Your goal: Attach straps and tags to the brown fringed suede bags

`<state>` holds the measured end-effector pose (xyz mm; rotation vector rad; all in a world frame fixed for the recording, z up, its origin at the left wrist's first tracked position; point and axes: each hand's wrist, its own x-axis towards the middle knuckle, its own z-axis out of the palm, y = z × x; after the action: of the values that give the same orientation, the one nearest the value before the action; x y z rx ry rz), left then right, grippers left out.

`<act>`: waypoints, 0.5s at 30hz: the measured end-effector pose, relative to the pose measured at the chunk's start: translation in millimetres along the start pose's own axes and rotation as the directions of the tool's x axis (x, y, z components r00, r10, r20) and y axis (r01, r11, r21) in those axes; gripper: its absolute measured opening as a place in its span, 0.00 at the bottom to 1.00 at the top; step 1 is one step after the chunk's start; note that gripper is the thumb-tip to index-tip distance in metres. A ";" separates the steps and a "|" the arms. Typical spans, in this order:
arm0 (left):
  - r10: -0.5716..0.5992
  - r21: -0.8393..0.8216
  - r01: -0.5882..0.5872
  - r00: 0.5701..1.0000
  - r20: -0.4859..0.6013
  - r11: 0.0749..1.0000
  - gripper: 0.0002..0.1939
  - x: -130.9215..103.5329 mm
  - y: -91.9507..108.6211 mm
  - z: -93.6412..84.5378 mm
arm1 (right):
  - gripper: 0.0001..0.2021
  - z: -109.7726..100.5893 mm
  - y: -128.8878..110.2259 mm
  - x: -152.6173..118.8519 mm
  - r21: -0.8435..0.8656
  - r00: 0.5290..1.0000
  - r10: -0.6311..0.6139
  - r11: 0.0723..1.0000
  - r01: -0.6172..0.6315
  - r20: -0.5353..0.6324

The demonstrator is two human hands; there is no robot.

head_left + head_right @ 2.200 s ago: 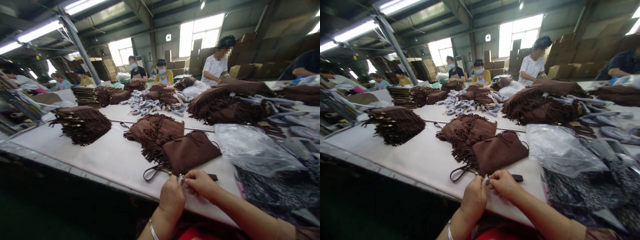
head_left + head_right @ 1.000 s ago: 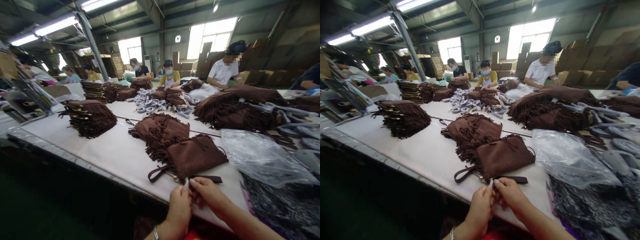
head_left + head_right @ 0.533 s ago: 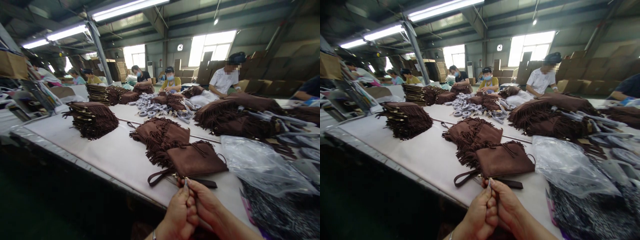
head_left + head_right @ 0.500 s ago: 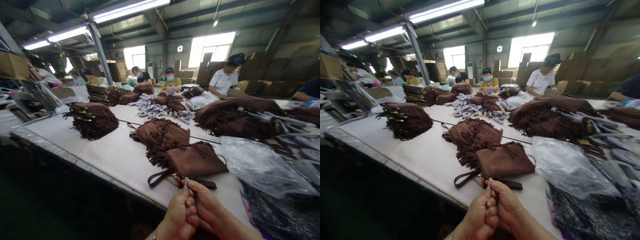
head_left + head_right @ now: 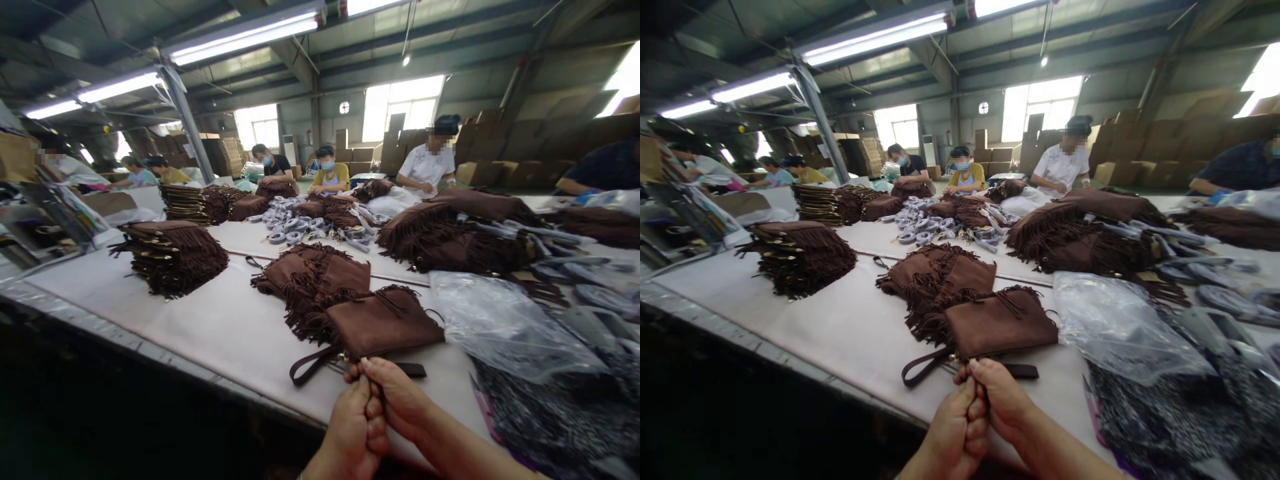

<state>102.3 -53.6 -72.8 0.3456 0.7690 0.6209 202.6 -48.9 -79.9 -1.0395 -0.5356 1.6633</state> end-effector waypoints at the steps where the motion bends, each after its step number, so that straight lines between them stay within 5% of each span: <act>1: 0.038 0.125 -0.035 0.999 -0.017 0.991 0.22 -1.3 2.1 -2.0 | 0.15 -1.3 -2.1 -1.4 0.022 0.999 0.033 0.999 -0.033 0.015; 3: 0.136 0.458 -0.134 0.990 0.028 0.879 0.23 -7.0 12.4 -7.3 | 0.16 -6.1 -8.7 -6.0 0.081 0.993 0.101 0.991 -0.106 0.058; 5: 0.217 0.759 -0.270 0.961 0.173 0.593 0.22 -15.6 31.0 -14.3 | 0.17 -12.7 -18.2 -12.2 0.139 0.983 0.159 0.975 -0.171 0.093; 7: 0.305 0.892 -0.362 0.911 0.277 0.272 0.19 -23.2 53.6 -22.9 | 0.16 -18.8 -28.9 -16.9 0.192 0.975 0.215 0.956 -0.223 0.063; 9: 0.491 0.949 -0.314 0.833 0.255 0.040 0.17 -26.0 73.5 -33.0 | 0.15 -22.5 -38.1 -16.5 0.253 0.967 0.250 0.939 -0.232 -0.044; 13: 0.750 0.939 -0.039 0.592 0.296 -0.340 0.14 -17.7 88.9 -54.1 | 0.13 -22.4 -49.8 3.0 0.321 0.926 0.210 0.941 -0.105 -0.314; 15: 0.745 0.891 0.099 0.594 0.304 -0.442 0.17 -12.5 87.1 -61.3 | 0.11 -21.1 -57.8 15.8 0.277 0.916 0.145 0.960 -0.039 -0.374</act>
<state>16.2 9.7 -63.7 2.4001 1.7356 0.6249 250.3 -17.3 -52.3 -1.1708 0.0021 1.5018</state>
